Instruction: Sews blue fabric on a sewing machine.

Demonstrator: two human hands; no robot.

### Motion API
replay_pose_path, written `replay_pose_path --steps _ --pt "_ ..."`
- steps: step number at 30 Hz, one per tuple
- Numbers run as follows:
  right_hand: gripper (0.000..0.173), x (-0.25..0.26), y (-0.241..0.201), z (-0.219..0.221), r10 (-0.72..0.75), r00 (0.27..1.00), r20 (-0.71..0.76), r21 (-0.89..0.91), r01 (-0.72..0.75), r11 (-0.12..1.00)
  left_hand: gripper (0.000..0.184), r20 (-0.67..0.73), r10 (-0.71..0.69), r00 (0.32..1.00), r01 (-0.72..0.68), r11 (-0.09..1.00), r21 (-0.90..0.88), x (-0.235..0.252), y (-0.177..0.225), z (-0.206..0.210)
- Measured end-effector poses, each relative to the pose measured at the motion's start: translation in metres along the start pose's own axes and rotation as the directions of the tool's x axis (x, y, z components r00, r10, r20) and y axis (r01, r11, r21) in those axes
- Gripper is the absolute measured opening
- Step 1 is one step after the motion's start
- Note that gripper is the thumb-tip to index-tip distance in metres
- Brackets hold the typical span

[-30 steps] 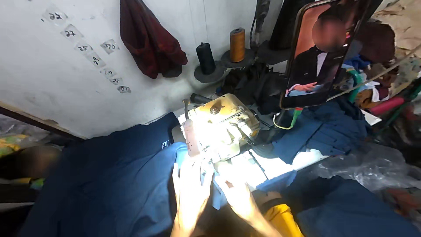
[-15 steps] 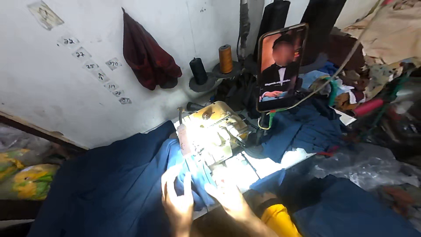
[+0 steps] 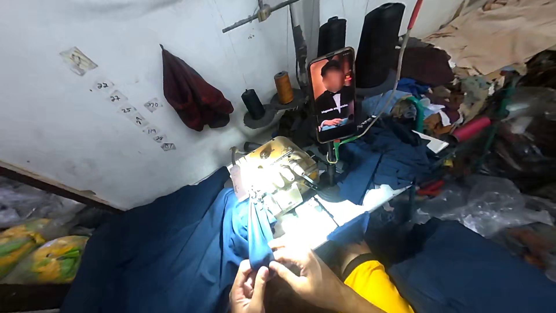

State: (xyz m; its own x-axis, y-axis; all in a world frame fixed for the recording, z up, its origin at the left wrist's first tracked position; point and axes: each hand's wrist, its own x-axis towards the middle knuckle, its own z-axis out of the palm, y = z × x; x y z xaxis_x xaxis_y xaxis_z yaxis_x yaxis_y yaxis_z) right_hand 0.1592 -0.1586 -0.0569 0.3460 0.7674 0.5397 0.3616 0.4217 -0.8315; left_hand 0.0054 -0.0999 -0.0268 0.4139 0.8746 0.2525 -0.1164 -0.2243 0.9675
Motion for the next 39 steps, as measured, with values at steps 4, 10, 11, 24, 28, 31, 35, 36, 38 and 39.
replay_pose_path --steps 4,10,11,24,28,31,35,36,38,39 --pt "0.021 -0.003 -0.010 0.007 -0.136 0.988 0.079 -0.058 0.141 0.988 0.018 0.027 0.261 0.965 -0.252 0.894 0.371 -0.006 0.013 -0.004" --pt "0.021 -0.014 -0.020 0.003 -0.080 0.985 0.150 0.119 0.063 0.991 0.028 0.044 0.030 0.999 -0.039 0.976 0.214 0.007 0.000 -0.009" --pt "0.021 -0.018 -0.019 0.004 -0.064 0.990 0.127 0.102 0.051 0.993 0.029 0.089 -0.077 0.993 0.070 0.994 0.088 0.009 -0.005 -0.008" --pt "0.027 -0.094 -0.016 -0.023 0.026 0.990 0.135 0.056 -0.034 0.998 0.034 0.525 0.086 0.847 -0.528 0.252 0.811 0.138 0.004 -0.019" --pt "0.026 -0.106 -0.018 -0.044 0.087 0.992 0.094 -0.011 -0.087 0.996 0.033 0.490 -0.378 0.786 -0.558 -0.092 0.824 0.159 0.044 -0.019" --pt "0.025 -0.086 -0.022 -0.057 0.034 0.993 0.109 -0.007 -0.034 0.999 0.036 0.735 -0.350 0.581 -0.744 0.137 0.654 0.118 0.068 -0.031" --pt "0.020 -0.036 -0.013 -0.027 -0.194 0.959 0.204 -0.018 0.202 0.979 0.030 0.830 -0.468 0.301 -0.768 0.396 0.502 0.039 0.088 -0.019" --pt "0.022 -0.026 -0.006 -0.013 -0.203 0.946 0.251 -0.050 0.222 0.974 0.032 0.823 -0.471 0.316 -0.765 0.386 0.515 0.030 0.095 -0.017" --pt "0.020 -0.018 -0.003 0.010 -0.177 0.911 0.372 -0.069 0.217 0.974 0.043 0.795 -0.414 0.443 -0.768 0.282 0.575 0.031 0.112 -0.015" --pt "0.015 -0.018 -0.008 0.017 -0.177 0.895 0.409 -0.049 0.215 0.975 0.053 0.775 -0.380 0.504 -0.766 0.218 0.605 0.038 0.116 -0.017"
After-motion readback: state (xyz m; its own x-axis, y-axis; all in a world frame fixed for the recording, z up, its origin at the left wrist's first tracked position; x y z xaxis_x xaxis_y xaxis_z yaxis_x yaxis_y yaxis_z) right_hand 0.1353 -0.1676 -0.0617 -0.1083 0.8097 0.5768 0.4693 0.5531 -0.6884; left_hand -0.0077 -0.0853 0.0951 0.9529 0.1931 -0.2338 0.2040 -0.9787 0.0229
